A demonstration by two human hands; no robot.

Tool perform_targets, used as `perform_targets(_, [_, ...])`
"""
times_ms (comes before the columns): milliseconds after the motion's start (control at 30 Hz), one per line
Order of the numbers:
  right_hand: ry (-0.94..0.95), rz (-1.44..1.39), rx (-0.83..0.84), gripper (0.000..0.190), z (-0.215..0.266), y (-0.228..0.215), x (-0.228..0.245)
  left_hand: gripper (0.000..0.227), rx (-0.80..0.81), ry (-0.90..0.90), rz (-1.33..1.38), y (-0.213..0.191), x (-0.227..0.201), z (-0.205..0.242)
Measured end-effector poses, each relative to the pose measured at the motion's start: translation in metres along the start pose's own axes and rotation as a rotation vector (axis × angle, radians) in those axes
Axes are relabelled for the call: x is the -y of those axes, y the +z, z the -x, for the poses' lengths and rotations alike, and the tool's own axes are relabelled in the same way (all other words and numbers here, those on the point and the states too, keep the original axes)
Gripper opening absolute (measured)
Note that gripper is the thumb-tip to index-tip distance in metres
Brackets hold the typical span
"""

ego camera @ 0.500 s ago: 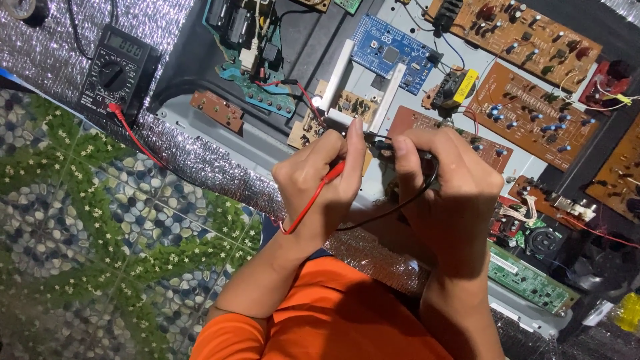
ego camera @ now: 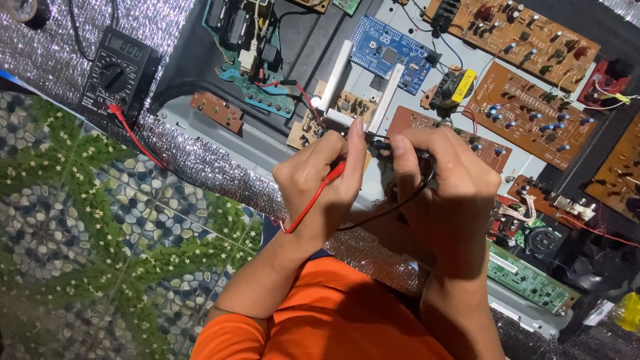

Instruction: The person uses a multimeter to test various points on a circuit board. They hold the red and black probes in their hands and touch them to different components on the board while observing the multimeter display.

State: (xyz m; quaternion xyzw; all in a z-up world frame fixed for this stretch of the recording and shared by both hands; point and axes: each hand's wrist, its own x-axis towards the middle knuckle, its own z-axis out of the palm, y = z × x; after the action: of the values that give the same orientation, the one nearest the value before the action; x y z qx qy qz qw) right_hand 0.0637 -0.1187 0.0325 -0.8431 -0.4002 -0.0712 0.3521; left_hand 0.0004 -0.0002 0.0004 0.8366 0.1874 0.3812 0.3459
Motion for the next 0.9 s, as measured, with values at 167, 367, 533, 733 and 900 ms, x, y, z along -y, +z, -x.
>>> perform_targets(167, [0.007, 0.008, -0.001, 0.024, 0.001, 0.0, -0.002, 0.049, -0.013, -0.018, -0.001, 0.0, 0.0, -0.001])
perform_targets(367, [-0.001, 0.065, -0.014, 0.025, 0.004, 0.001, -0.006, 0.051, -0.022, -0.02, 0.02, -0.005, 0.0, -0.003])
perform_targets(533, [-0.047, 0.107, -0.071, 0.031, 0.015, 0.007, -0.025, 0.052, -0.028, -0.102, 0.029, -0.014, -0.004, -0.004])
perform_targets(733, [-0.076, -0.048, -0.248, 0.031, 0.016, 0.009, -0.021, 0.041, -0.203, -0.008, 0.007, -0.028, 0.002, -0.013])
perform_targets(900, [0.145, -0.058, -0.271, 0.025, 0.008, 0.002, -0.002, 0.043, -0.25, -0.037, -0.061, -0.028, 0.011, -0.018])
